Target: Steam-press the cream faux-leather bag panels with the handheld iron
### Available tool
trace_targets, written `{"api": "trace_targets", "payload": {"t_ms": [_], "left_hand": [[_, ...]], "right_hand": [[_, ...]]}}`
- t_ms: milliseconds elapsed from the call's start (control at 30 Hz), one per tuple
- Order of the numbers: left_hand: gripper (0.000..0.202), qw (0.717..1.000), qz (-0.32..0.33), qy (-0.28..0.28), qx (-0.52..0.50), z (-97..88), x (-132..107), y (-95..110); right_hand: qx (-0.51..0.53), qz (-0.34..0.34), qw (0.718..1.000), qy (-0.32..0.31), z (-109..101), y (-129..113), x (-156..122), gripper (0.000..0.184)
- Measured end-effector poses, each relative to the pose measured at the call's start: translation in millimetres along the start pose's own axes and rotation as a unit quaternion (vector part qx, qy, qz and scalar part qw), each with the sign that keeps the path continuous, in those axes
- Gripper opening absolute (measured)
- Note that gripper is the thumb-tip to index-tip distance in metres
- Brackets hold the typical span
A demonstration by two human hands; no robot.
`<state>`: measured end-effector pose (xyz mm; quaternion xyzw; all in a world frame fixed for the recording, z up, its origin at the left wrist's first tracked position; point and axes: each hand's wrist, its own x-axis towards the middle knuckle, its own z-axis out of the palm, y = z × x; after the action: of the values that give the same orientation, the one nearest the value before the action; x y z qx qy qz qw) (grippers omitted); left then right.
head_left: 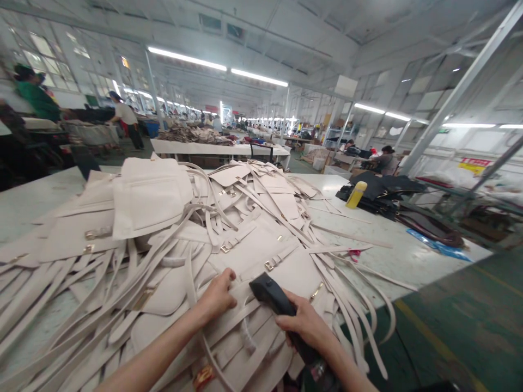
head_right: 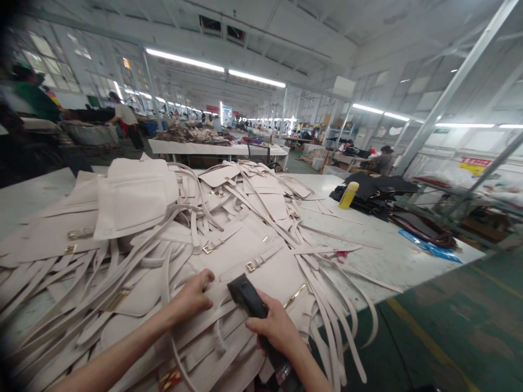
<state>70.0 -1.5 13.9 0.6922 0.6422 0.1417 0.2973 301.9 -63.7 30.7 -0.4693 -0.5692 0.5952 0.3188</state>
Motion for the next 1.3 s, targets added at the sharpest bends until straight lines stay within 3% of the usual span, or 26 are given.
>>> {"api": "trace_targets", "payload": {"t_ms": [200, 300, 367, 500, 600, 700, 800, 900, 1033, 1167, 1300], "left_hand": [[0.057, 1.0, 0.001, 0.017, 0.017, 4.8, 1.9, -5.2], [0.055, 0.999, -0.001, 0.023, 0.032, 2.7, 2.3, -4.8], [0.049, 0.999, 0.0, 0.025, 0.047, 1.8, 2.3, -4.2], [0.024, 0.996, 0.024, 0.002, 0.081, 2.5, 1.6, 1.0], [0.009, 0.993, 0.053, -0.008, 0.105, -3.7, 4.2, 10.3], [0.009, 0.989, 0.059, 0.022, 0.135, -22.1, 15.4, 19.1], [0.015, 0.983, 0.045, 0.054, 0.17, -42.6, 32.2, 20.6], [0.017, 0.978, 0.023, 0.055, 0.2, -50.2, 46.1, 14.1], [0.022, 0.975, 0.002, 0.045, 0.218, -43.5, 55.5, 1.8], [0.023, 0.975, 0.008, 0.035, 0.22, -39.5, 58.1, -4.0], [0.024, 0.975, 0.008, 0.039, 0.219, -39.2, 57.0, -5.4]], "right_hand": [[-0.034, 0.054, 0.996, -0.065, 5.0, -26.9, 53.2, 0.029], [-0.049, 0.034, 0.998, -0.034, 7.2, -42.8, 80.1, 0.028], [-0.044, 0.006, 0.999, 0.011, 4.2, -49.2, 83.7, 0.033], [-0.017, -0.016, 0.997, 0.068, -19.7, -42.4, 53.1, 0.04], [0.0, 0.004, 0.995, 0.103, -43.6, -20.3, 8.2, 0.04], [0.017, 0.038, 0.989, 0.14, -58.4, 7.8, -41.4, 0.039], [0.032, 0.065, 0.984, 0.162, -60.1, 32.9, -83.4, 0.048], [0.037, 0.088, 0.984, 0.15, -50.0, 47.5, -109.9, 0.065], [0.013, 0.104, 0.991, 0.087, -23.9, 45.0, -118.8, 0.073], [-0.007, 0.042, 0.999, 0.028, 2.9, 32.2, -103.7, 0.067], [-0.016, 0.002, 0.999, 0.038, 15.7, 23.4, -76.8, 0.06]]}}
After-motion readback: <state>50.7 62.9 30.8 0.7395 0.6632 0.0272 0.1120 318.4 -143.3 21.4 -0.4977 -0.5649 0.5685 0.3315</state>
